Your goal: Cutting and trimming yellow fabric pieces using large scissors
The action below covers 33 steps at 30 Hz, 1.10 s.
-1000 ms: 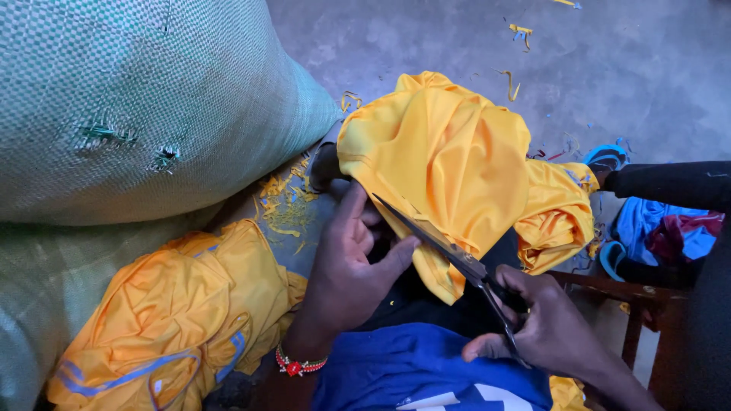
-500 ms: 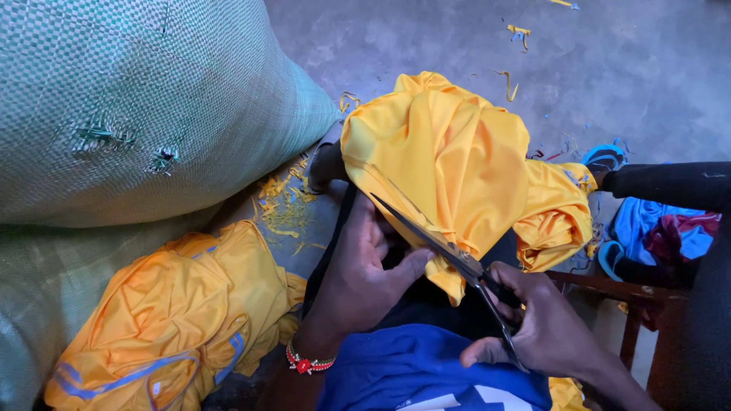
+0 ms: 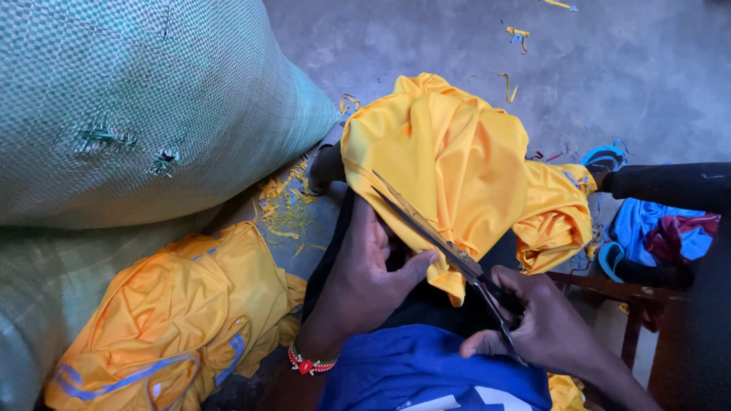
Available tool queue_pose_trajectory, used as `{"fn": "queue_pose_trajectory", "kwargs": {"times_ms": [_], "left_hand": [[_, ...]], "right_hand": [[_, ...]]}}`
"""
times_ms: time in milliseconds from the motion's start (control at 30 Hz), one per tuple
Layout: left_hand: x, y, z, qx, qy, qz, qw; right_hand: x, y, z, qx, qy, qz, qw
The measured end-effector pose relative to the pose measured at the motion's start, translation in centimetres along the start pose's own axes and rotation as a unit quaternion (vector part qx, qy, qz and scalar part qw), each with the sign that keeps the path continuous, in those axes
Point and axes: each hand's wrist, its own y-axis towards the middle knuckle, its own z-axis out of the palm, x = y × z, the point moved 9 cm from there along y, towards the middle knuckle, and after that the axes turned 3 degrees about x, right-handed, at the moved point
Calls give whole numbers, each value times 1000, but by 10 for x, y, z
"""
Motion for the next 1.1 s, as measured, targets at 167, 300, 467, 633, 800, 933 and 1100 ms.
{"fn": "queue_pose_trajectory", "kwargs": {"times_ms": [167,300,467,633,800,933,1100], "left_hand": [[-4,1,1,10,-5,0,1000],[11,-1,-10,4,-2,20,1000],[30,-2,-79,-149,-103,2,983],[32,-21,-129,-263,-42,-43,963],[-13,-17,-91,-143,166,54,974],[-22,-8,-56,-65,261,101,958],[-46,-6,-12,-19,575,277,770]], "right_hand": [[13,1,-1,2,-8,-32,999],[21,1,-2,-24,-17,-63,998],[5,-13,-1,60,-67,-35,995],[6,-24,21,220,-285,45,932],[16,-39,27,275,-348,73,893],[4,-42,32,249,-380,48,889],[-12,-47,62,253,-440,-20,861]]}}
